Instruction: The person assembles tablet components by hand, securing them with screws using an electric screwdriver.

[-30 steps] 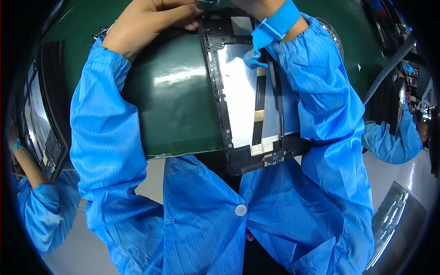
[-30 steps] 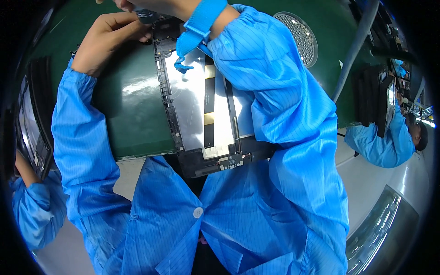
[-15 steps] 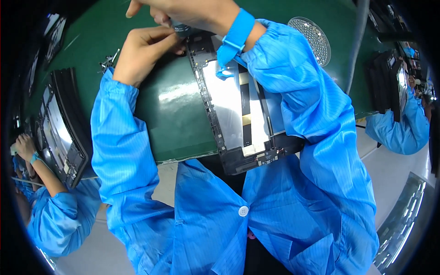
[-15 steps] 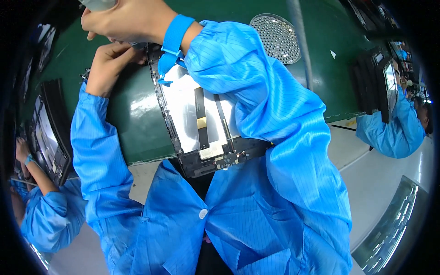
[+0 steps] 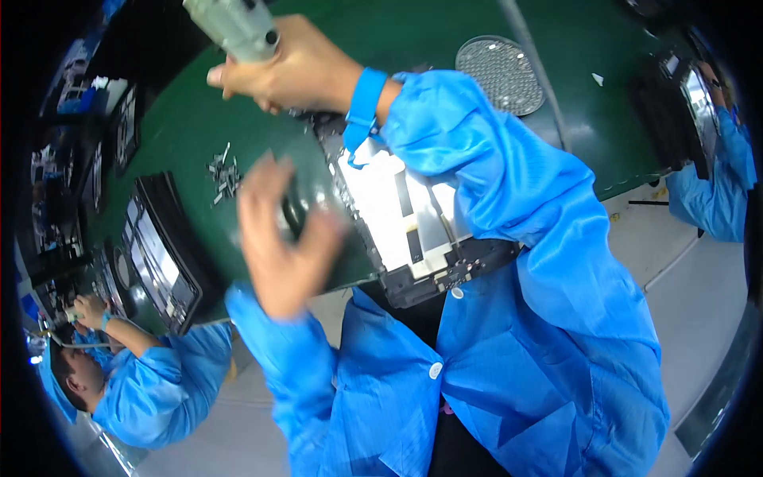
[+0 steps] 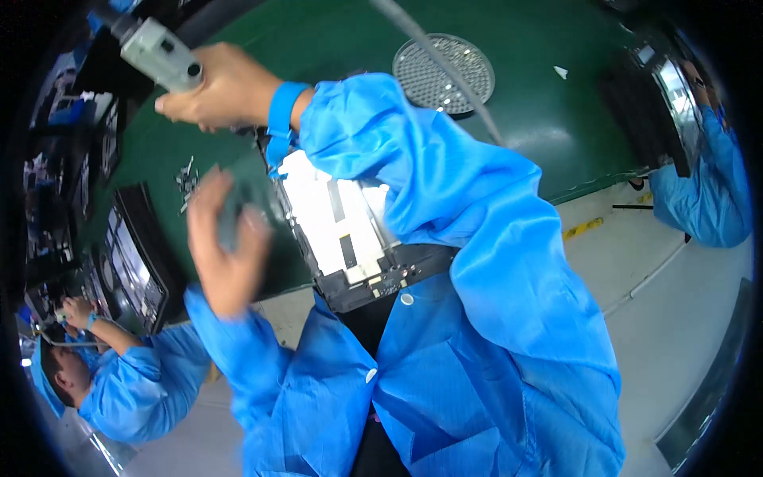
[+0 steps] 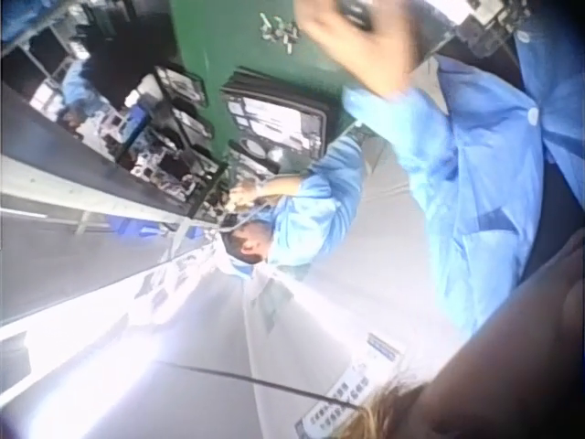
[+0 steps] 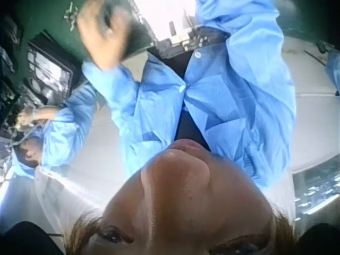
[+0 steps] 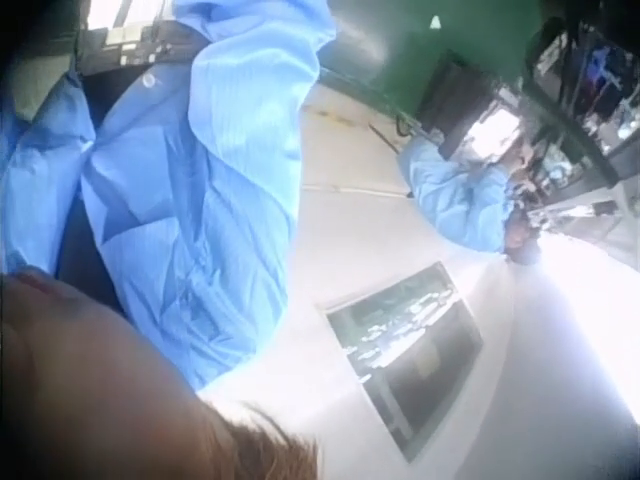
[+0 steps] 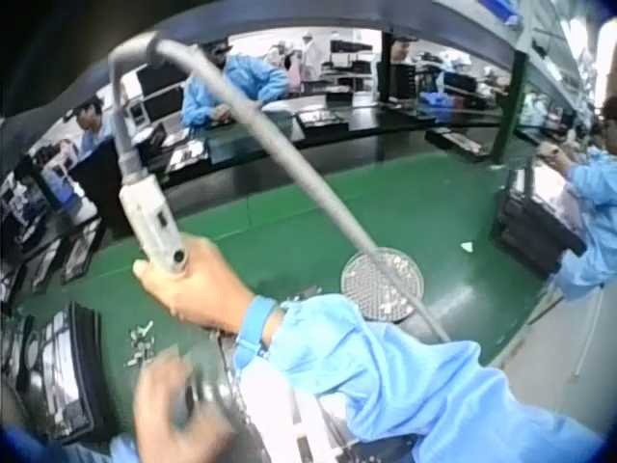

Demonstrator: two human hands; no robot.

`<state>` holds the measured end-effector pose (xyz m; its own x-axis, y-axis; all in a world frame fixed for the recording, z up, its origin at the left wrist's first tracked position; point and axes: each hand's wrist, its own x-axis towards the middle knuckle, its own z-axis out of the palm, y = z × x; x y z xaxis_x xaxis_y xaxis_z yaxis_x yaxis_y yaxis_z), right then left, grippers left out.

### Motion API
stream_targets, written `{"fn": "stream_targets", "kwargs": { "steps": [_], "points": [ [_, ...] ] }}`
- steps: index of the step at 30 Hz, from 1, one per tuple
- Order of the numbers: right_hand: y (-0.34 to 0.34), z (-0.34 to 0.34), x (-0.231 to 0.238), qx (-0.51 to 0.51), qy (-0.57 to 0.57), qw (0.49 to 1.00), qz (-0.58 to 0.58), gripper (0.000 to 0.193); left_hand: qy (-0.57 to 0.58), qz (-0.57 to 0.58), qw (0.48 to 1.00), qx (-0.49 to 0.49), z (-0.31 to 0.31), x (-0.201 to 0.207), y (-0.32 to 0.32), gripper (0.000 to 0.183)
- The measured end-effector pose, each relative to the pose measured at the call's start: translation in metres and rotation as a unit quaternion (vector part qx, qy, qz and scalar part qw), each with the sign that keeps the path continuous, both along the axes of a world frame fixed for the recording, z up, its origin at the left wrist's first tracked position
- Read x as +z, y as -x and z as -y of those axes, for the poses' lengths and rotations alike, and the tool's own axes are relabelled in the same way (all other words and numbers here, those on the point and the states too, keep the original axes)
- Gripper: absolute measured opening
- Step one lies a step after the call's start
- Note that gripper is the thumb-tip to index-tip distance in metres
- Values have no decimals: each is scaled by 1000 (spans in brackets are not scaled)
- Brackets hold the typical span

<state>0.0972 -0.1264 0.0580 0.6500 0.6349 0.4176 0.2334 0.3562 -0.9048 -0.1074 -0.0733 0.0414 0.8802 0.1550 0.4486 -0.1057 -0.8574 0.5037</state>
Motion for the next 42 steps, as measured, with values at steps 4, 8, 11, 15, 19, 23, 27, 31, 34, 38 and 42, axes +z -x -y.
{"fn": "stream_targets", "kwargs": {
  "steps": [4, 8, 11, 15, 19, 23, 27, 31, 34, 38, 42],
  "points": [
    [12, -4, 12, 40, -5, 999, -24, 33, -45, -143, 988, -19, 99, 9, 70, 83],
    [-25, 26, 30, -30, -43, 993, 107, 24, -39, -115, 993, 12, 96, -12, 64, 66],
    [-53, 86, 44, -89, -162, 979, 91, 16, -81, -102, 991, 27, 61, -15, 23, 56],
    [-64, 194, 65, -178, -81, 979, -53, 8, -125, -18, 992, -2, -6, -21, -68, 47],
    [-70, 215, 36, -184, -28, 982, -43, 8, -166, 50, 985, 4, -78, -35, -158, 39],
    [-70, 210, 21, -168, 20, 986, -4, 16, -149, 76, 986, 7, -118, -56, -244, 42],
    [-63, 201, 16, -147, 26, 989, 13, 16, -98, 64, 993, 20, -130, -68, -287, 47],
    [-62, 195, 16, -134, 42, 989, 49, 17, -106, 21, 994, 33, -140, -73, -304, 51],
    [-70, 192, 6, -148, -1, 988, 33, 16, -113, 21, 992, 50, -135, -76, -297, 52],
    [-71, 193, 9, -165, 12, 985, 49, 15, -161, 118, 978, 58, -90, -52, -231, 43],
    [-65, 193, 15, -133, 1, 991, -15, 9, -175, 89, 980, 22, -54, -32, -156, 26]
  ]
}}
